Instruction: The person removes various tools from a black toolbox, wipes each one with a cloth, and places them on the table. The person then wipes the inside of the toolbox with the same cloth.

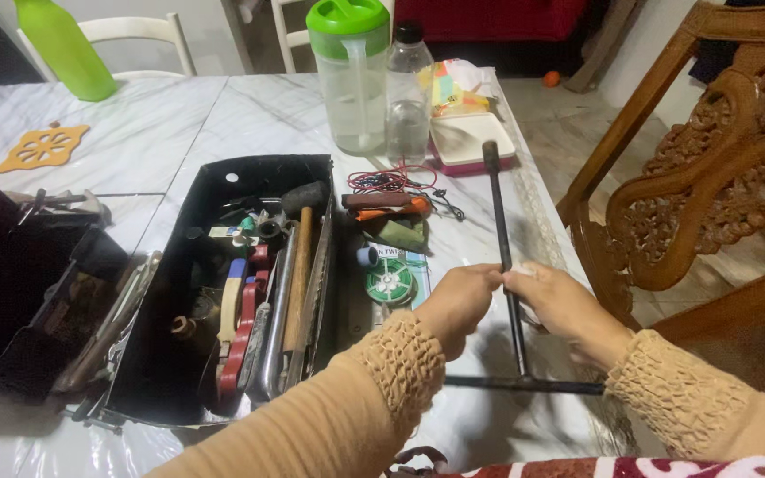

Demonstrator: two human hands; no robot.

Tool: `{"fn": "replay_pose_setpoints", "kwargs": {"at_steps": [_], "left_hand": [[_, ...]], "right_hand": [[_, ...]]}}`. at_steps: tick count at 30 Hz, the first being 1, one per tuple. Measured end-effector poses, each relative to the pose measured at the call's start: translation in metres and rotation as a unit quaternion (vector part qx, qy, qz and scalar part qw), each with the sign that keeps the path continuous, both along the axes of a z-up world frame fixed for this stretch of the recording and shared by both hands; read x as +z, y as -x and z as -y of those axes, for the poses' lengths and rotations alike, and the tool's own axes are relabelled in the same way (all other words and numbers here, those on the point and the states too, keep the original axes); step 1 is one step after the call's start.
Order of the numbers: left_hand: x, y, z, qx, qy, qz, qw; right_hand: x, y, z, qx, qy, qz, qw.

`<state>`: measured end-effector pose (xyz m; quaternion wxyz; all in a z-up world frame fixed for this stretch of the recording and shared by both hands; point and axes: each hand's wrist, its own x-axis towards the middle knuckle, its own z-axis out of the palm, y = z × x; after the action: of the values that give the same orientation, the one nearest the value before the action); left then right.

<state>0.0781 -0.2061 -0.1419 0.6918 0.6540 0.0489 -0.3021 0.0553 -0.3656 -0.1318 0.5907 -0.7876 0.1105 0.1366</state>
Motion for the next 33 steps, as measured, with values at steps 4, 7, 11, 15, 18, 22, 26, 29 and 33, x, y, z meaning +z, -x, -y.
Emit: {"fn": "replay_pose_setpoints", "kwargs": {"at_steps": [4,7,11,15,18,22,26,29,33], "left_hand": [[-0.004,0.007,-0.001,-0.212,-0.153,0.19,0.946],[-0.003,0.026,-0.015,-0.366,-0.288,0.193,0.864],[0.0,0.057,-0.027,-0.304,-0.238,0.334,0.86],[0.005,0.061,-0.029,-0.3,-0.275,0.393,0.824],[0.008,0.06,-0.031,-0.27,-0.244,0.408,0.837],[0.008,0.058,-0.037,-0.259,-0.237,0.354,0.867],[-0.002,0.064,-0.046,-0.249,-0.198,0.209,0.925],[-0.014,0.071,-0.047,-0.246,-0.163,0.154,0.943],[-0.025,0.065,-0.055,-0.255,-0.129,0.152,0.946]], "right_hand": [[-0.031,-0.014,0.01,-0.041,-0.04,0.058,0.997],[-0.054,-0.02,0.016,-0.05,-0.035,0.075,0.995],[-0.075,-0.016,0.017,-0.05,-0.027,0.031,0.998],[-0.069,-0.011,0.016,-0.058,-0.051,-0.058,0.995],[-0.041,-0.009,0.029,-0.04,0.047,-0.109,0.992],[-0.01,0.024,0.044,0.225,0.136,0.065,0.963],[-0.01,0.061,0.042,0.362,0.425,-0.06,0.828],[-0.018,0.063,0.054,0.448,0.491,-0.046,0.746],[-0.016,0.06,0.101,0.224,0.202,-0.208,0.93]]}}
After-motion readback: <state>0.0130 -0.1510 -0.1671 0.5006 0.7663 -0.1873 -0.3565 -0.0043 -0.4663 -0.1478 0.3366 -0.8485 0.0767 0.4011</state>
